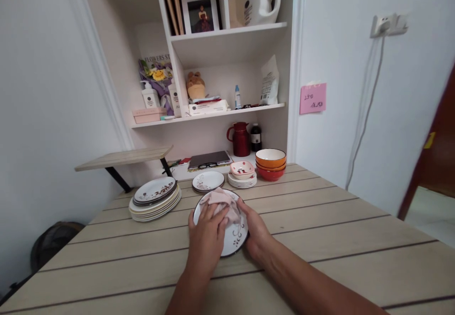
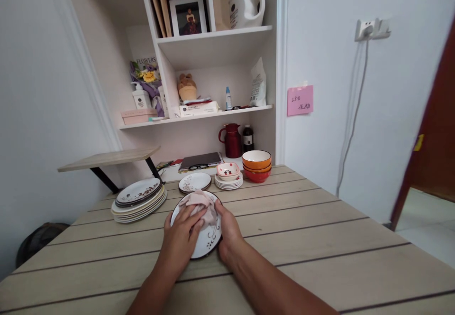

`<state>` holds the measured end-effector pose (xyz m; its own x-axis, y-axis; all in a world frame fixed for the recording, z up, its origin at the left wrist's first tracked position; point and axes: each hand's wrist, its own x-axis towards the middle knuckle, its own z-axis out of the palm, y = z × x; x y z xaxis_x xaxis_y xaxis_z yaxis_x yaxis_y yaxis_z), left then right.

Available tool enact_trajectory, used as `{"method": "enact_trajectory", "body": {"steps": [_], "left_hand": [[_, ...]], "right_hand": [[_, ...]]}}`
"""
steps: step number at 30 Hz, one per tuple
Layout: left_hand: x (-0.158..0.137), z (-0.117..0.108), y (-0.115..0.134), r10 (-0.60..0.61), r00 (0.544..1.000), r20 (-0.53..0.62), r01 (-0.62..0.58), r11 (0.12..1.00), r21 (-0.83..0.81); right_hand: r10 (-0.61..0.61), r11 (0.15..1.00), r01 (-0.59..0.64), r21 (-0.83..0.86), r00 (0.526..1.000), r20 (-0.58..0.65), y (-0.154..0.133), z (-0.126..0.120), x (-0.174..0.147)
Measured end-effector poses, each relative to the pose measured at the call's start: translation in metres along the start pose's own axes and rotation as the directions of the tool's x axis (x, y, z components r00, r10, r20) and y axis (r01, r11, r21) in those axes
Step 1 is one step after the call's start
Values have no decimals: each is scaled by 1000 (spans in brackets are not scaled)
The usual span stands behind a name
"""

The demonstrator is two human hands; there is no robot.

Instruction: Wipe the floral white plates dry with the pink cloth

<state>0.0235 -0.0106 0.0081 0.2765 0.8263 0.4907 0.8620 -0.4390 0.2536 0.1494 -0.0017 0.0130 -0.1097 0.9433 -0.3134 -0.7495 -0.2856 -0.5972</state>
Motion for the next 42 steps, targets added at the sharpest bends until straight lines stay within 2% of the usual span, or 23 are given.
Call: {"method": "enact_trajectory", "body": {"steps": [5, 11, 15, 23, 28, 31, 34, 38, 42], "left_hand": [[-1, -1, 2, -40, 999, -8, 40, 997, 59], [-1, -1, 8, -31, 999, -16, 32, 994, 107], [-1, 0, 7, -14, 1000, 0, 14, 994, 110], [-3, 1, 13, 100, 995, 12, -101, 994, 33], [-5, 4, 22, 308, 947, 87, -301, 950, -88], [-4, 3, 23, 342, 935, 92, -333, 938, -98], [-4, 0, 21, 308, 949, 68, -305, 951, -55], [-1, -2, 15, 156, 986, -53, -152, 986, 74], [0, -1, 10, 136, 979, -149, -116, 984, 135]], "right_hand": [[-2, 1000, 2, -15, 1000, -17, 0, 0, -1], [19, 1000, -20, -20, 998, -54, -1, -1, 1], [17, 1000, -17, 8, 999, -37, -2, -3, 4], [5, 997, -7, 71, 1000, 27, -12, -3, 0], [13, 999, -13, 51, 1000, 3, -19, -4, -3], [-2, 999, 2, 43, 1000, -8, -20, -3, -6], [-7, 1000, 7, 22, 1000, -1, -19, 0, -6], [5, 998, -8, 57, 998, 56, -17, 0, -2], [-40, 995, 36, 89, 999, 33, -17, -4, 4]]}}
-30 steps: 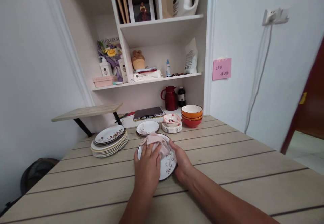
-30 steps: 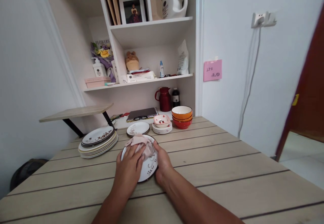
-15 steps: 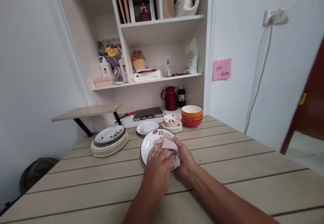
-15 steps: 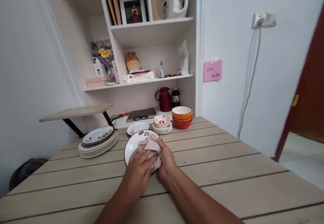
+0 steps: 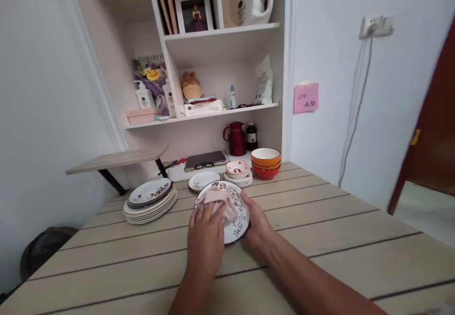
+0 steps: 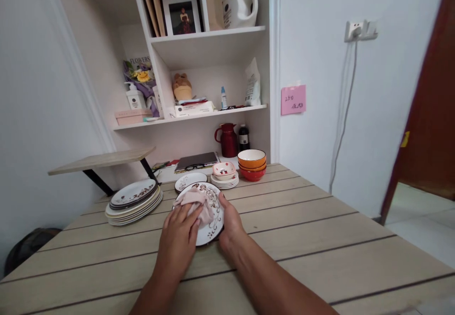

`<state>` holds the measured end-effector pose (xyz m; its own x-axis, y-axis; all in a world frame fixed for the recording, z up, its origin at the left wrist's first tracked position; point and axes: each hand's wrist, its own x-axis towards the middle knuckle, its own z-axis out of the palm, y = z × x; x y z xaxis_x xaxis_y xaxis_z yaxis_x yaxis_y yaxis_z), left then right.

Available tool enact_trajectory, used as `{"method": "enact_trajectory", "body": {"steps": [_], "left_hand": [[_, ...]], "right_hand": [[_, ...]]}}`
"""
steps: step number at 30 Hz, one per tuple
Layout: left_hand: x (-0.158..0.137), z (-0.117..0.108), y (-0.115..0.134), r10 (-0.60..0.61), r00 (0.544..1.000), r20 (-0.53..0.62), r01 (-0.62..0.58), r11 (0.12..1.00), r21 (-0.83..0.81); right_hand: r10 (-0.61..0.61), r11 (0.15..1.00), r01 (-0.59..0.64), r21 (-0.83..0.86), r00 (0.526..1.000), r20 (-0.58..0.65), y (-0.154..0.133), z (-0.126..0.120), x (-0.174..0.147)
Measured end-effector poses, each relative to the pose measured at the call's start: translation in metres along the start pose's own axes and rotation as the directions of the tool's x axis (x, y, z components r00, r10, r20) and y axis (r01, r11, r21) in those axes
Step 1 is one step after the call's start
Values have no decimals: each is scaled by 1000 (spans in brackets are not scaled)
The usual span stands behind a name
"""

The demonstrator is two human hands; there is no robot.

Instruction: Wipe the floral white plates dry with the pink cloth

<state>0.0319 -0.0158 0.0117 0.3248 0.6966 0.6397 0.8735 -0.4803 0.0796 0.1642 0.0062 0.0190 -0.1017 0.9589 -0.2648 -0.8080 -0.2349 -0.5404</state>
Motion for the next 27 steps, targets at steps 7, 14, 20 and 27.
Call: {"method": "enact_trajectory", "body": {"steps": [7, 14, 20, 27], "left_hand": [[-5, 5, 5, 75, 995, -71, -77, 997, -31], [-5, 2, 16, 195, 977, 82, -175, 962, -211], [-4, -1, 13, 139, 981, 135, -108, 970, -216], [-1, 0, -3, -42, 996, 77, 46, 998, -50]], "right_hand": [[-10, 999, 10, 30, 1000, 12, -9, 1, -2], [59, 997, -61, -41, 998, -27, -12, 0, -6], [45, 998, -46, -44, 999, -17, -1, 2, -8], [46, 998, -46, -36, 999, 3, 13, 2, -3]]}}
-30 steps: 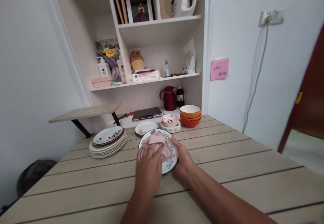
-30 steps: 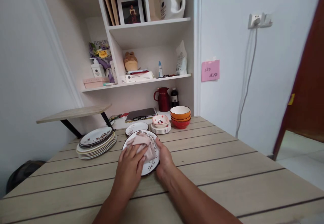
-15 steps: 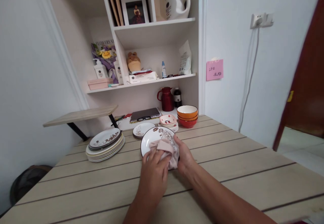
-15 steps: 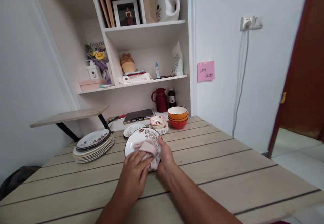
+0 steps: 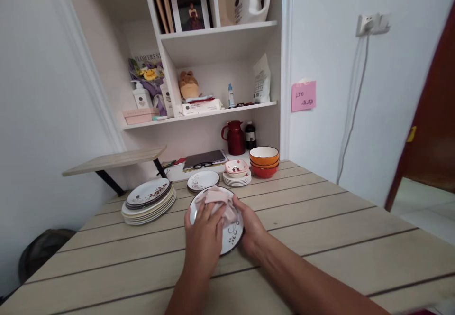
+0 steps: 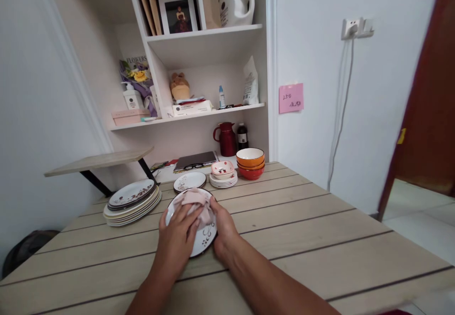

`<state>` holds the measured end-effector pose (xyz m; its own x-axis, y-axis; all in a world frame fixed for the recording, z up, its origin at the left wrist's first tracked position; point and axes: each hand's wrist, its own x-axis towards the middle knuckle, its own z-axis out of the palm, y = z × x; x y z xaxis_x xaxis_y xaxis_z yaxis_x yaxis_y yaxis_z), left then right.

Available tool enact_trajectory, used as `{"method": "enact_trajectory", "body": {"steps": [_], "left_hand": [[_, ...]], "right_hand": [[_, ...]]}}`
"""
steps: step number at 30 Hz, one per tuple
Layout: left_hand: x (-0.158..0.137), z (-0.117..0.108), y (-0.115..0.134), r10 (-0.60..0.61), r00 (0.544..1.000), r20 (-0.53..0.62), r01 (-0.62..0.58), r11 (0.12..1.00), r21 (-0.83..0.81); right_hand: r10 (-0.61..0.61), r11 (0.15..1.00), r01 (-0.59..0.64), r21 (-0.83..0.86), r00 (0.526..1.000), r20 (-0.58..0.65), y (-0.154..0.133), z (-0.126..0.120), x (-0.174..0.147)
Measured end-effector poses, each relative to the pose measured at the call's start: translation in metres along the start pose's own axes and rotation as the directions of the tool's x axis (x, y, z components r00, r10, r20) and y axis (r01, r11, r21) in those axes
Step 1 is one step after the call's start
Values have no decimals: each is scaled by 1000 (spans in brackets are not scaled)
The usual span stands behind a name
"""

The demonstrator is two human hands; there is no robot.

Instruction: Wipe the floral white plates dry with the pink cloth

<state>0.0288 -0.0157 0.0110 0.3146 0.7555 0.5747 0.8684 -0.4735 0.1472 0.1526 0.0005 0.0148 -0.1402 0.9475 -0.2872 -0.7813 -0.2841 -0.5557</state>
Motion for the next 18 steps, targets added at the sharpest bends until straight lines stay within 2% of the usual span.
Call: {"method": "enact_trajectory", "body": {"steps": [4, 10, 13, 18], "left_hand": [[0, -1, -8, -103, 994, -44, 107, 990, 90], [0, -1, -3, -114, 989, -99, 126, 984, 123], [-1, -1, -1, -57, 995, -82, 65, 993, 97], [-2, 1, 6, 159, 987, -23, -160, 987, -19]], "right_hand": [[24, 1000, -23, -19, 999, 32, 4, -1, 3], [-21, 1000, 21, 18, 1000, 6, -6, -3, 3], [-48, 998, 49, 39, 998, -31, -12, -3, 2], [-30, 997, 31, 66, 999, -17, -20, -1, -4]]}}
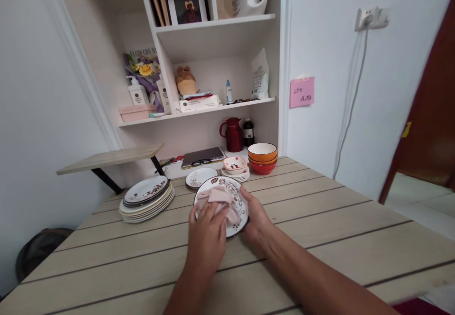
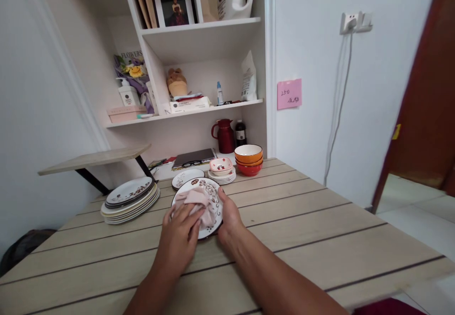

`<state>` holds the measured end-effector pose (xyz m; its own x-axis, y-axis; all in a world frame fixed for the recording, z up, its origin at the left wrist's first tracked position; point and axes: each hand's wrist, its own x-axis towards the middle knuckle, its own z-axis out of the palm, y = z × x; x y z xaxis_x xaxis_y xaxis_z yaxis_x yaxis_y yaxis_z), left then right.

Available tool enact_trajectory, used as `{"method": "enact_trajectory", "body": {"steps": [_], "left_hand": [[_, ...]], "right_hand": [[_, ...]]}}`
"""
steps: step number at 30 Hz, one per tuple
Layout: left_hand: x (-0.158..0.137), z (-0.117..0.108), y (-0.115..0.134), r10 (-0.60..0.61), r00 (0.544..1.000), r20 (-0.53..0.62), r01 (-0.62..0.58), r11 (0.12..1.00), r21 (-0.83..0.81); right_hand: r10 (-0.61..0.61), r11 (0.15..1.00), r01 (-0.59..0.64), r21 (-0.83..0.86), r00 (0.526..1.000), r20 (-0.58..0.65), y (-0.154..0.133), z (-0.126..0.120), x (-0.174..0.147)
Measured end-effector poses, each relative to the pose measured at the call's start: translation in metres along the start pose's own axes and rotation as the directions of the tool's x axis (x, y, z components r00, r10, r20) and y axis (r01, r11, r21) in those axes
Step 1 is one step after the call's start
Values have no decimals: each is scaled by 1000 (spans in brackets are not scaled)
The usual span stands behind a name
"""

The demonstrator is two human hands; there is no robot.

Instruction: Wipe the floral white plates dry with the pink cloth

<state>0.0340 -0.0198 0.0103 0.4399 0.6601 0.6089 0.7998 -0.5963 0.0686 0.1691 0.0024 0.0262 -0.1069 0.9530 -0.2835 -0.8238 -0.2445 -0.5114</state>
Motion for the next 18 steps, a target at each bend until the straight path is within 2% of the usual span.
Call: {"method": "enact_trajectory", "body": {"steps": [3, 6, 12, 18], "left_hand": [[0, 1, 6, 122, 992, 36, -118, 988, -102], [-1, 0, 7, 152, 987, 62, -139, 975, -172], [0, -2, 2, 88, 989, 122, -68, 985, -159], [2, 1, -6, -31, 996, 81, 36, 998, -60]], "right_hand": [[42, 999, -42, -31, 999, -1, -1, 0, -3], [69, 996, -68, -49, 997, 18, 1, 1, -4], [49, 996, -51, -69, 998, -33, 9, -1, 1], [25, 997, -26, -69, 1000, -8, 17, -3, 5]]}}
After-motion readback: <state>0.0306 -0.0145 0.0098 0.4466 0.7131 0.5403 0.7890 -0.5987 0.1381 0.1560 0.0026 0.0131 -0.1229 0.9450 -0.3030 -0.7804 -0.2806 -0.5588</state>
